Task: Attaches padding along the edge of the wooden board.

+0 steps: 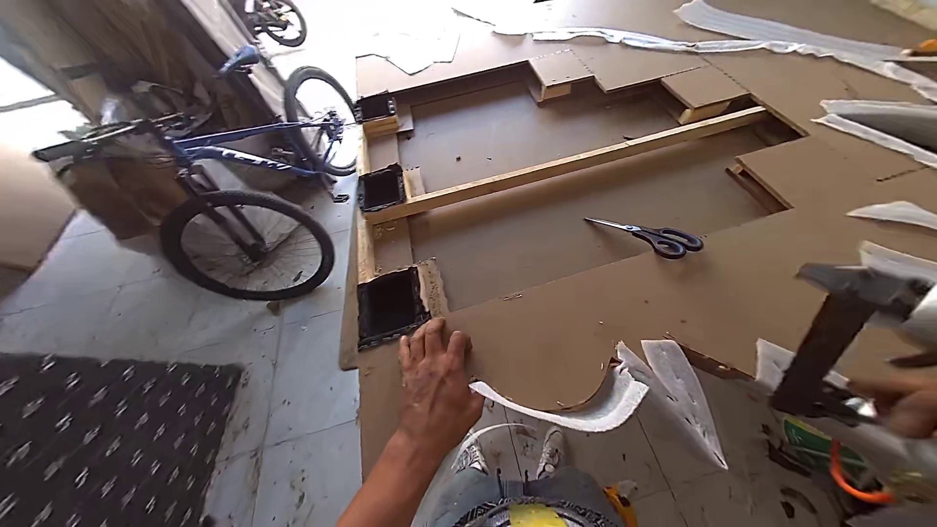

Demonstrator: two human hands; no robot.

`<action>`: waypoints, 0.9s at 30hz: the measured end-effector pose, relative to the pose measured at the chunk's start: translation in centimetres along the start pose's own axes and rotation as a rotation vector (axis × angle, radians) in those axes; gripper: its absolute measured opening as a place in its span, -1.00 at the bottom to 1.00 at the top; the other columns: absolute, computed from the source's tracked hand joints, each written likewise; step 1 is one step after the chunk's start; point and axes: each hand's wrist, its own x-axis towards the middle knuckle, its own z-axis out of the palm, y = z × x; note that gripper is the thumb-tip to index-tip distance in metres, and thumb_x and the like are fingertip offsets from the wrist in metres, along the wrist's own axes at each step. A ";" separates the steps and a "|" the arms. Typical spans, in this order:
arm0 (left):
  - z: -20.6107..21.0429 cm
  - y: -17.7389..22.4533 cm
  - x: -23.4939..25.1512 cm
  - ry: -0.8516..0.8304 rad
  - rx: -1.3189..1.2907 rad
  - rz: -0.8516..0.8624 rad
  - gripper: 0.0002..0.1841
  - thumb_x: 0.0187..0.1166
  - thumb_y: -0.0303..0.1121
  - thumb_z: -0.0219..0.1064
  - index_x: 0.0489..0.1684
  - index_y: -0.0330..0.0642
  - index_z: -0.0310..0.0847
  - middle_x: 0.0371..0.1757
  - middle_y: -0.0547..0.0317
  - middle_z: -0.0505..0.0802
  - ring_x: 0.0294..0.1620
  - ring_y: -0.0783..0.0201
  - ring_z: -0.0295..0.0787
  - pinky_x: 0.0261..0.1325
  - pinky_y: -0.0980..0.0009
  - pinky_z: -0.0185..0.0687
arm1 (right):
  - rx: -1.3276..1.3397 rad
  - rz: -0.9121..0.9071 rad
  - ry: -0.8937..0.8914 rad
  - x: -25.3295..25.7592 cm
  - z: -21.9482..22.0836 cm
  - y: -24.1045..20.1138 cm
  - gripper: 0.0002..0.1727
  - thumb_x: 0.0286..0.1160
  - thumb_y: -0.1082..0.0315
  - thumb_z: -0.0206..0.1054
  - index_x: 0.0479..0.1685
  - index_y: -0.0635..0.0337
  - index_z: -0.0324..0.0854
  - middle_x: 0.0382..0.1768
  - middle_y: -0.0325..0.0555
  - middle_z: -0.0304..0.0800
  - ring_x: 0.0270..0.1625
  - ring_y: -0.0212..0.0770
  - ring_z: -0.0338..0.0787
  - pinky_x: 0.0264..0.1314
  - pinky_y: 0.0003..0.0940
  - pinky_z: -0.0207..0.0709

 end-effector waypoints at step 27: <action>-0.3 -3.4 3.3 -0.112 -0.188 0.595 -0.20 -0.05 0.20 0.62 0.20 -0.13 0.68 0.69 -0.43 0.42 0.76 -0.46 0.17 0.69 -0.53 -0.18 | -0.339 0.348 0.428 -13.5 24.3 6.3 -0.51 0.25 -0.19 0.61 -0.15 0.06 0.85 -0.32 -0.24 0.95 -0.19 -0.47 0.91 -0.07 -0.33 0.80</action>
